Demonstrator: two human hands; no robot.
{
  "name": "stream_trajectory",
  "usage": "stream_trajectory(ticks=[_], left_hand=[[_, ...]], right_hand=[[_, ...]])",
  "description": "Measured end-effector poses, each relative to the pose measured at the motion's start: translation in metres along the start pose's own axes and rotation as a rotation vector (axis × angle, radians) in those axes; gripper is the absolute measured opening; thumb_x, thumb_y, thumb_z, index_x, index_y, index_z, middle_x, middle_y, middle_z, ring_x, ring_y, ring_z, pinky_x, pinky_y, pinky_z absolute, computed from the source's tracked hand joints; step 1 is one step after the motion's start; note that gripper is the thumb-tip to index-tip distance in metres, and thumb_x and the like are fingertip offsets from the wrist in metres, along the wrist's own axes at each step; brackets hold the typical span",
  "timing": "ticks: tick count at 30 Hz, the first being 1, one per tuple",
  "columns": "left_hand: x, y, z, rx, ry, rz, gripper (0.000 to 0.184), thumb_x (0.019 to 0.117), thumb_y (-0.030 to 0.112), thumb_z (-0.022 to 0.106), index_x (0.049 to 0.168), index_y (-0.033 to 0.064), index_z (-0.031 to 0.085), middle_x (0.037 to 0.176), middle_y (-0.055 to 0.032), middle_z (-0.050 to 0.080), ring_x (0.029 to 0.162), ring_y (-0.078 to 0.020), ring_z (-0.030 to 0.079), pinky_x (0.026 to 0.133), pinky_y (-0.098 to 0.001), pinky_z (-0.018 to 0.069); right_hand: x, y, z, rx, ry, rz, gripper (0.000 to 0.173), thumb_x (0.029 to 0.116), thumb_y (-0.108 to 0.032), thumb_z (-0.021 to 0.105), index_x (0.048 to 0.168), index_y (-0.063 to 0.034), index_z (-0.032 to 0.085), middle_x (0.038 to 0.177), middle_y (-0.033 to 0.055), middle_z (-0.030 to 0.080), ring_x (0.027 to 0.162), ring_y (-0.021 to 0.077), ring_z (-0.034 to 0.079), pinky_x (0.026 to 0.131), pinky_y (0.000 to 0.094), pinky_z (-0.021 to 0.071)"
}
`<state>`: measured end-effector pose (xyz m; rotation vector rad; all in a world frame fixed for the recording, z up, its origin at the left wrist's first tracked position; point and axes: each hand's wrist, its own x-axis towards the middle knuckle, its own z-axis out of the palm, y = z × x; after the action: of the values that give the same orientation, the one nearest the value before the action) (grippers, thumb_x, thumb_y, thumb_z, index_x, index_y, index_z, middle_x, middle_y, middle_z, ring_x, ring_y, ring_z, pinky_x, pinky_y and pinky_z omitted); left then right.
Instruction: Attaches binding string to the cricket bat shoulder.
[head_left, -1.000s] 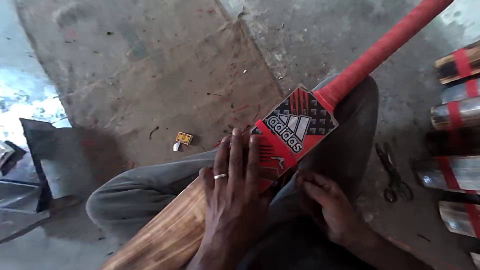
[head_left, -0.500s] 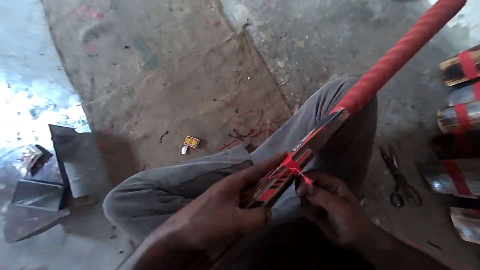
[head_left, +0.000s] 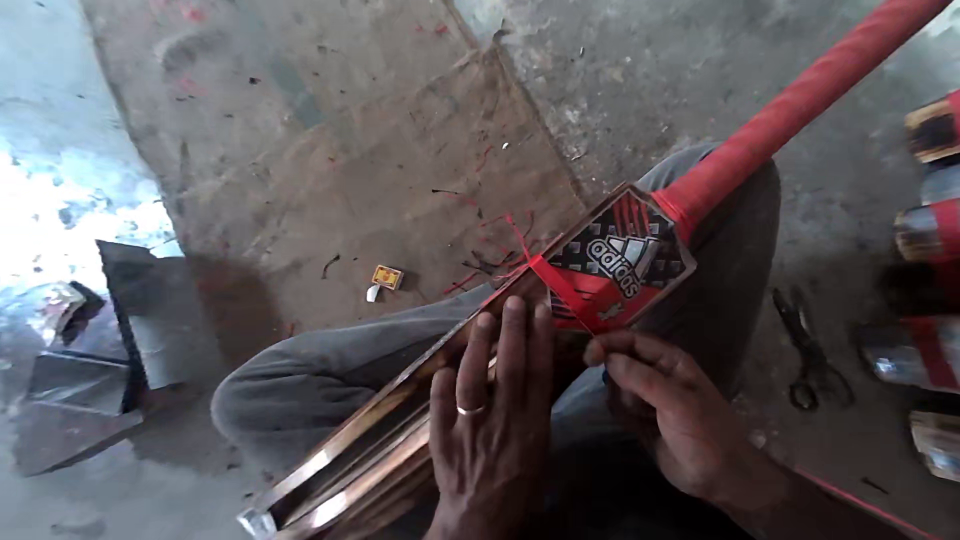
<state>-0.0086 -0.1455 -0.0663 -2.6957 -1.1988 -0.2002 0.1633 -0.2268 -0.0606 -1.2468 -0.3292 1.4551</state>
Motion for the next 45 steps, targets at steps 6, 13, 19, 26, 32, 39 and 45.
stream_trajectory(ticks=[6, 13, 19, 26, 32, 39, 45], left_hand=[[0.006, -0.008, -0.001, -0.077, 0.028, 0.041, 0.084, 0.0894, 0.053, 0.068, 0.161, 0.0246, 0.034, 0.168, 0.0030, 0.030, 0.145, -0.0220, 0.041, 0.097, -0.0433, 0.0456], [0.012, -0.010, -0.007, -0.142, -0.010, 0.070, 0.069, 0.0891, 0.052, 0.070, 0.153, 0.0481, 0.043, 0.164, -0.0033, 0.036, 0.143, -0.0294, 0.042, 0.099, -0.0494, 0.0463], [0.027, -0.024, -0.023, -0.270, -0.093, 0.115, 0.059, 0.0921, 0.052, 0.067, 0.148, 0.0514, 0.048, 0.159, -0.0033, 0.043, 0.140, -0.0324, 0.047, 0.094, -0.0543, 0.0512], [0.055, -0.069, -0.050, -1.085, -0.618, 0.098, 0.078, 0.0837, 0.031, 0.077, 0.150, 0.0522, 0.043, 0.136, 0.0134, 0.058, 0.108, -0.0063, 0.065, 0.081, -0.0340, 0.0632], [0.056, -0.078, -0.042, -1.001, -0.505, -0.060, 0.059, 0.0959, 0.037, 0.069, 0.150, 0.0434, 0.048, 0.137, 0.0128, 0.061, 0.107, -0.0082, 0.067, 0.083, -0.0377, 0.0621], [0.008, 0.006, 0.000, -0.128, -0.100, -0.085, 0.101, 0.0814, 0.061, 0.071, 0.164, 0.0257, 0.025, 0.171, -0.0110, 0.015, 0.154, -0.0353, 0.022, 0.109, -0.0703, 0.0280], [0.019, -0.003, 0.004, -0.270, -0.168, -0.051, 0.115, 0.0745, 0.058, 0.075, 0.166, 0.0212, 0.016, 0.172, -0.0119, 0.011, 0.155, -0.0356, 0.020, 0.105, -0.0690, 0.0373]], right_hand=[[-0.022, 0.031, -0.028, 0.196, -0.020, 0.016, 0.017, 0.1026, -0.020, 0.059, 0.110, -0.0130, 0.073, 0.067, -0.0016, 0.047, 0.053, 0.0033, 0.041, 0.048, 0.0184, 0.0363], [-0.011, 0.045, -0.039, 0.309, -0.068, 0.095, 0.018, 0.1028, -0.021, 0.059, 0.112, -0.0128, 0.071, 0.066, -0.0020, 0.047, 0.053, 0.0040, 0.044, 0.050, 0.0194, 0.0395], [-0.011, 0.037, -0.035, 0.283, -0.155, 0.050, 0.017, 0.1042, -0.021, 0.056, 0.111, -0.0130, 0.070, 0.064, -0.0035, 0.044, 0.052, 0.0035, 0.041, 0.050, 0.0194, 0.0375], [-0.007, 0.000, -0.007, 0.187, -0.229, -0.109, 0.017, 0.1049, -0.020, 0.057, 0.109, -0.0146, 0.071, 0.072, -0.0006, 0.052, 0.055, 0.0028, 0.044, 0.051, 0.0186, 0.0392], [0.017, -0.003, 0.006, 0.133, -0.134, -0.085, 0.021, 0.1057, -0.022, 0.054, 0.116, -0.0154, 0.071, 0.074, 0.0013, 0.055, 0.053, 0.0043, 0.042, 0.048, 0.0182, 0.0381], [0.007, 0.003, 0.002, -0.007, -0.010, 0.008, 0.023, 0.1032, -0.025, 0.055, 0.117, -0.0187, 0.072, 0.068, -0.0008, 0.046, 0.052, 0.0052, 0.041, 0.048, 0.0190, 0.0364], [-0.020, 0.039, -0.041, 0.042, 0.045, 0.013, 0.021, 0.1050, -0.023, 0.055, 0.112, -0.0151, 0.073, 0.073, 0.0025, 0.056, 0.054, 0.0055, 0.044, 0.049, 0.0203, 0.0399]])
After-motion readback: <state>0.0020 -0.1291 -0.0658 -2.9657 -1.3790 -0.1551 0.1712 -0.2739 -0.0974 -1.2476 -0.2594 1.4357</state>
